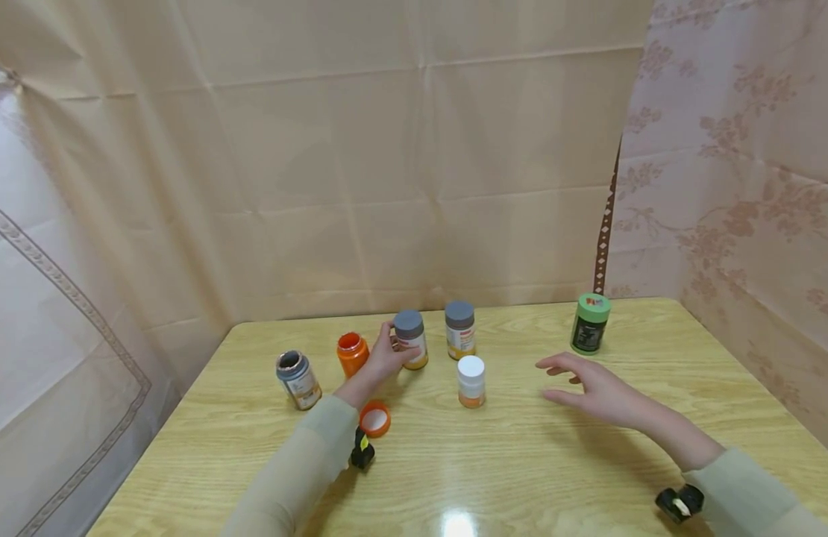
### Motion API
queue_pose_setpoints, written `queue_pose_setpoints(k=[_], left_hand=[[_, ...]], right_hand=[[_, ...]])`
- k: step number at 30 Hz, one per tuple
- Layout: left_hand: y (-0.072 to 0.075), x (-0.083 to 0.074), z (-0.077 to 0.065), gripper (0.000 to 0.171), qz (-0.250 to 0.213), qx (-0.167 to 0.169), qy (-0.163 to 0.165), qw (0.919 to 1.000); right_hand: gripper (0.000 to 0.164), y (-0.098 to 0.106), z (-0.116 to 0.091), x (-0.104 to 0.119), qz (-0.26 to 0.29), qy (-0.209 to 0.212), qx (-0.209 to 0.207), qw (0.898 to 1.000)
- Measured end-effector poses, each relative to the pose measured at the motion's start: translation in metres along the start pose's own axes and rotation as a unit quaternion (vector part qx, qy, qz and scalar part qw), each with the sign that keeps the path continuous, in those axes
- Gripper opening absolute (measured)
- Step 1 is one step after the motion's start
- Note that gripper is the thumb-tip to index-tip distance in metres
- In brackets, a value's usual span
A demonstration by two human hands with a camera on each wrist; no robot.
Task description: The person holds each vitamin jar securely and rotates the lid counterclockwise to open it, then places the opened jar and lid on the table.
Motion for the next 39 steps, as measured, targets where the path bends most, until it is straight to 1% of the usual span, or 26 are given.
queue_pose_setpoints(k=[9, 15, 19, 24, 27, 30, 35, 37, 39], left_hand=[[0.0, -0.001, -0.002, 0.061, 0.002, 0.009, -0.009, 0.9999], [0.002, 0.0, -0.005, 0.06, -0.014, 0.008, -0.012, 0.9998], [0.005, -0.007, -0.01, 0.059, -0.032, 0.015, -0.034, 0.9988], [0.01, -0.02, -0.02, 0.063, -0.03, 0.031, -0.065, 0.997], [0.011, -0.028, -0.026, 0.065, -0.018, 0.042, -0.08, 0.9957], [0.013, -0.037, -0.032, 0.064, 0.0, 0.065, -0.1, 0.9929], [0.016, -0.049, -0.044, 0.063, 0.036, 0.114, -0.141, 0.9827], [0.017, -0.052, -0.05, 0.063, 0.051, 0.125, -0.15, 0.9794], [0.019, -0.054, -0.055, 0.063, 0.065, 0.131, -0.152, 0.9776]], right_hand=[[0.043, 0.001, -0.001, -0.001, 0.0, -0.001, 0.001, 1.0], [0.041, 0.003, 0.004, 0.005, 0.001, 0.008, -0.002, 1.0], [0.043, 0.003, 0.007, 0.007, 0.003, 0.001, 0.003, 1.0], [0.044, 0.007, 0.014, 0.013, -0.008, 0.013, 0.004, 1.0], [0.044, 0.01, 0.02, 0.021, -0.015, 0.028, 0.002, 0.999], [0.044, 0.01, 0.028, 0.028, -0.013, 0.036, 0.007, 0.999], [0.047, 0.005, 0.04, 0.032, -0.007, 0.023, 0.018, 1.0], [0.047, 0.002, 0.045, 0.034, -0.001, 0.024, 0.021, 1.0], [0.048, -0.002, 0.05, 0.038, 0.007, 0.029, 0.024, 0.999]])
Point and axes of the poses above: each hand's wrist, its own z-axis towards the middle knuckle, its own y-axis out of the back of the hand, x = y × z, the point moved 7 cm from there along z, towards the middle knuckle, and after that the axes turned 9 degrees about z, right-handed, at the moved point
